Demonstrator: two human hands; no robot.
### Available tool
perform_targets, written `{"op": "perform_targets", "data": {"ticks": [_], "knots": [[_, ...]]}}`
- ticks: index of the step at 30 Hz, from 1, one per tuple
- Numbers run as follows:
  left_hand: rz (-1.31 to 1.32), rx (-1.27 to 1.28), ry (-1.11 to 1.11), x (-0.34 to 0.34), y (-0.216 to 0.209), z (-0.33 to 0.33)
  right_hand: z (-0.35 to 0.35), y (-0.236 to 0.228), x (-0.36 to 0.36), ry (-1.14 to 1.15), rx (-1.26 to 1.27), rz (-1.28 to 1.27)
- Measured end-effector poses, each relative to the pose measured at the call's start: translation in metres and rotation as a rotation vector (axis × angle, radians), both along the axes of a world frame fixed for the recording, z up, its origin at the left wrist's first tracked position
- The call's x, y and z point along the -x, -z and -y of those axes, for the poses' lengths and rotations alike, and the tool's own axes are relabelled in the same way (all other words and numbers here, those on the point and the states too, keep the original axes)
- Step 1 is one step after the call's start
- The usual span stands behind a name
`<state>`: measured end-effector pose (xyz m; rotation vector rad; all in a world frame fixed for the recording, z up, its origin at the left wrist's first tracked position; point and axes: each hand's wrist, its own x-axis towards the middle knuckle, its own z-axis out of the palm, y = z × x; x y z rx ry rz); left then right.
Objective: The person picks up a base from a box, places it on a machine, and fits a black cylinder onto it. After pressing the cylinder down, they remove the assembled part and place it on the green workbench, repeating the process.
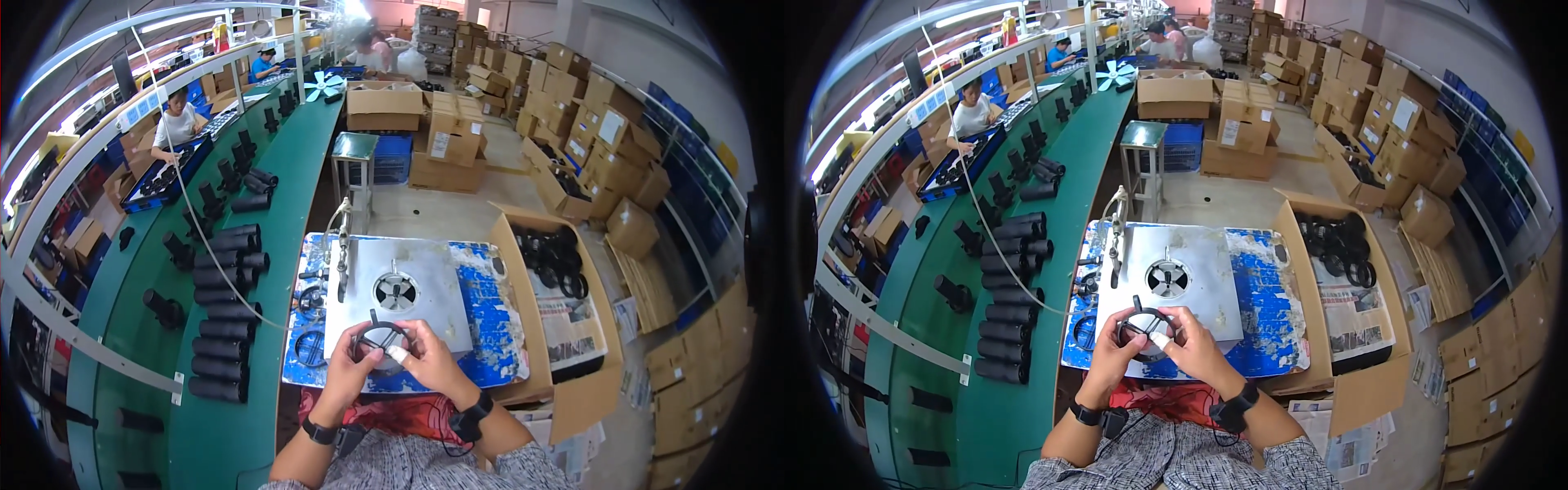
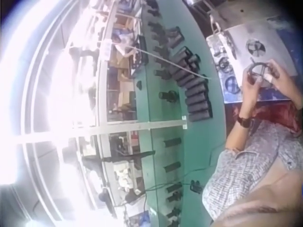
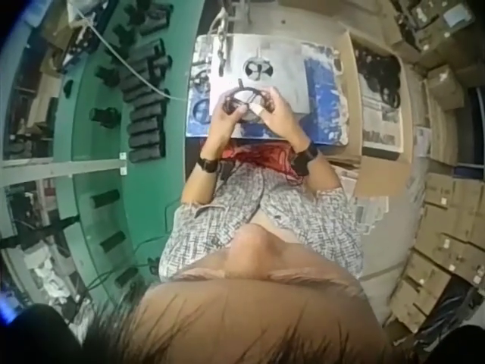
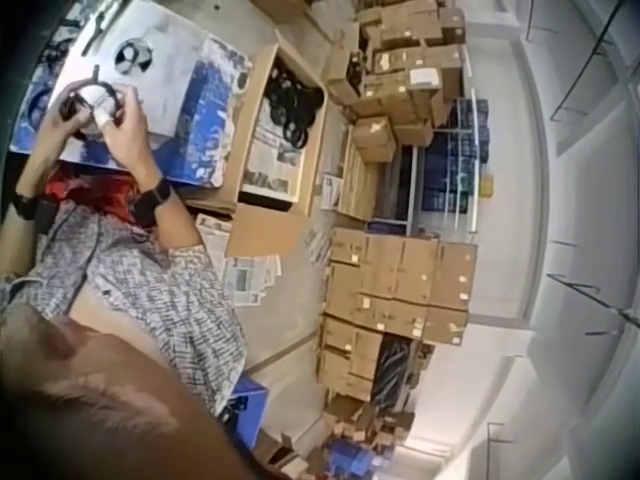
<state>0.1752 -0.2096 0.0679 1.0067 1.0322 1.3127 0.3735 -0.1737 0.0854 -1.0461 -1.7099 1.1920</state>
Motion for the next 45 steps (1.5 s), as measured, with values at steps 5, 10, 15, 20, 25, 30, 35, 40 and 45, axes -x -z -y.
{"op": "perform_targets", "data": {"ticks": [5, 10, 15, 20, 25, 30, 35, 40, 45], "knots": [[-0.142, -0.124, -0.160, -0.031, -0.003, -0.015, -0.007, -0.023, -0.006, 0.140, -0.146, 0.273], [-0.580, -0.387, -0.359, -0.040, 0.025, -0.061, -0.052, -0.013, -0.009, 0.170, -0.306, 0.362], [-0.707, -0.328, -0.342, -0.036, 0.016, -0.118, -0.101, -0.007, 0.002, 0.262, -0.269, 0.601], [-0.885, -0.037, -0.177, -0.029, 0.001, -0.157, -0.138, 0.000, 0.008, 0.297, -0.257, 0.745], [-1.158, -0.218, -0.426, -0.028, 0.013, -0.154, -0.141, -0.014, 0.008, 0.199, -0.202, 0.764], [-1.226, -0.326, -0.336, -0.013, 0.014, -0.137, -0.144, -0.004, -0.004, 0.103, -0.280, 0.726], [-1.160, -0.380, -0.379, 0.041, -0.005, -0.111, -0.132, -0.011, -0.005, 0.084, -0.329, 0.750], [-1.243, -0.276, -0.535, 0.121, 0.014, -0.132, -0.130, -0.017, -0.005, 0.086, -0.277, 0.697], [-1.598, -0.232, -0.352, 0.147, 0.025, -0.169, -0.129, -0.010, -0.011, 0.097, -0.266, 0.638]]}}
